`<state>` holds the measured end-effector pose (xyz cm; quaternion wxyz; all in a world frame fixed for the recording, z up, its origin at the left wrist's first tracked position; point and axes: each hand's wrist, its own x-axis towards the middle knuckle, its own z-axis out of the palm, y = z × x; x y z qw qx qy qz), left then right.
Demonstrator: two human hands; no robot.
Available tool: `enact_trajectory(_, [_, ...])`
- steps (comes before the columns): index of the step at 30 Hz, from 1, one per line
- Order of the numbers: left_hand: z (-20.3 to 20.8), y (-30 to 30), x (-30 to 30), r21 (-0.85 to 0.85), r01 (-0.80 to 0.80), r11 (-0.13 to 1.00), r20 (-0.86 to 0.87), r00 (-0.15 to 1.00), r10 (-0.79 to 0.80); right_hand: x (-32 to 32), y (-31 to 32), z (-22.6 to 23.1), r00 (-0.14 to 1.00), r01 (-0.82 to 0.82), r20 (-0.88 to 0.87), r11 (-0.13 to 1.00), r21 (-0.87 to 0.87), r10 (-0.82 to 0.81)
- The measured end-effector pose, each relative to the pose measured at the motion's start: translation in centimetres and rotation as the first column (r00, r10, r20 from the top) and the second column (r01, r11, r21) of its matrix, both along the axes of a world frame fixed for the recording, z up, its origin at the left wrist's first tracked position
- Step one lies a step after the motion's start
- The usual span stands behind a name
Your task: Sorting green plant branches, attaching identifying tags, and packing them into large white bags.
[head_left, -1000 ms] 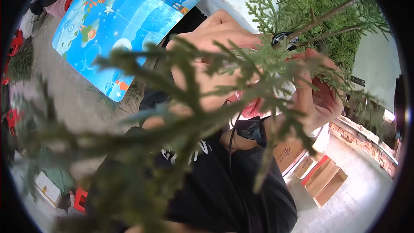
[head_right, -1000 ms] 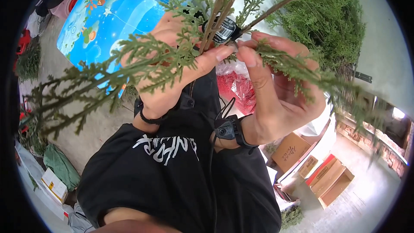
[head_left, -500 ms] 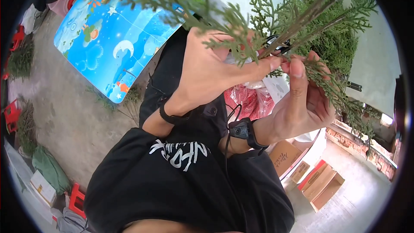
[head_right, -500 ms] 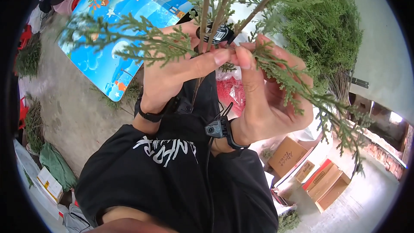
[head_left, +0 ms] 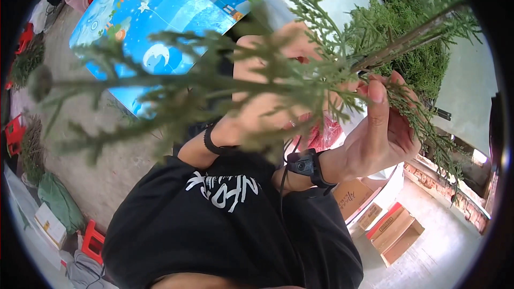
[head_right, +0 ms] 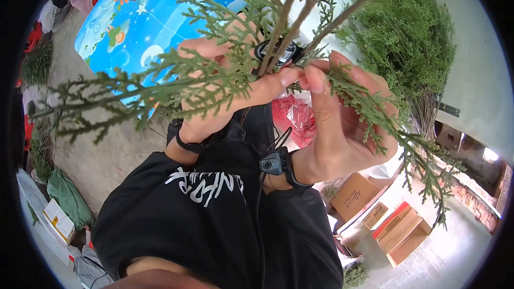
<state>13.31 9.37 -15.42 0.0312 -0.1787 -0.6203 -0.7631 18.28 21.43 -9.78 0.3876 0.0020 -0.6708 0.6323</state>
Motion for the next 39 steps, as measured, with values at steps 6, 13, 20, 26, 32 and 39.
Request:
enact_trajectory(6, [-0.1,0.8,0.3,0.136,0.007,0.991,-0.004,1.0,-0.007,-0.1,0.5,0.0,0.997,-0.022,0.069,0.999,0.037,0.019])
enact_trajectory(13, [0.0,-0.4,-0.2,0.103,0.093,0.99,0.045,0.994,-0.098,-0.2,0.1,-0.6,0.999,-0.039,0.024,0.999,-0.02,0.039])
enact_trajectory(20, [1.7,-1.9,-0.4,-0.312,-0.054,0.949,-0.115,0.993,0.018,-0.5,-0.2,-0.7,0.998,0.034,0.054,0.999,-0.01,-0.033])
enact_trajectory(26, [2.1,-0.9,-0.4,-0.041,-0.006,0.999,0.086,0.996,0.01,-0.9,-1.3,-0.3,0.994,0.104,0.037,0.994,0.01,-0.105])
enact_trajectory(32, [1.1,-0.9,-0.9,0.133,0.028,0.991,-0.067,0.998,-0.019,-0.7,-1.2,-0.1,0.995,0.065,0.081,0.996,-0.055,-0.06])
enact_trajectory(39, [1.2,-1.3,-0.5,-0.04,-0.026,0.999,0.004,1.0,0.027,-0.6,-0.5,-0.5,0.995,-0.086,0.032,0.981,-0.173,0.093])
